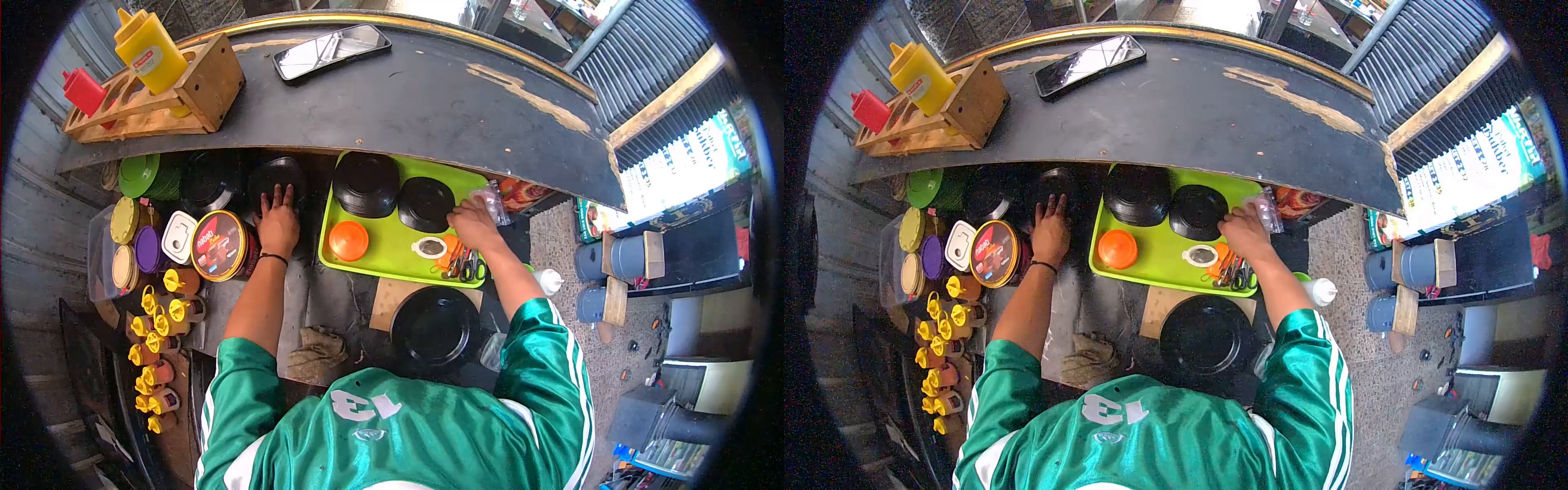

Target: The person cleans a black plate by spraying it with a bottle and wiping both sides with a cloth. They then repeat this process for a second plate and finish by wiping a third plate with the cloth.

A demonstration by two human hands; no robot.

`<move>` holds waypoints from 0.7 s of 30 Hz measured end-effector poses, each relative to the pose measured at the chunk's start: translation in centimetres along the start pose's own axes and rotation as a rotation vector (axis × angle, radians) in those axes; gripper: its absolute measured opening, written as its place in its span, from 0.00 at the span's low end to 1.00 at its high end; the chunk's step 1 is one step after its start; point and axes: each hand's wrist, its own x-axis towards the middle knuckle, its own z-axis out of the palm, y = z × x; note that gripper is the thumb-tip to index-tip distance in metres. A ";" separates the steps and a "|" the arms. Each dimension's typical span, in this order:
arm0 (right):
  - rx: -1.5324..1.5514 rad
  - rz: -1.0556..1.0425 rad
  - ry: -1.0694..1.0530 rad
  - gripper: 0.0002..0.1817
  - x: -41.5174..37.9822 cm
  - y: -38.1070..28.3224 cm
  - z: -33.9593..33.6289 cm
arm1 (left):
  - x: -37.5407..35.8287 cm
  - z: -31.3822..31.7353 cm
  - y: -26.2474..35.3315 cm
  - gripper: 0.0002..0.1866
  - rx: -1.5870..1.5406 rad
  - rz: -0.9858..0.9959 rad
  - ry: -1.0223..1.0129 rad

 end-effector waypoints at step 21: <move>0.008 0.104 0.132 0.15 -0.3 -0.1 2.6 | 0.0 -0.4 0.2 0.35 -0.003 0.005 0.075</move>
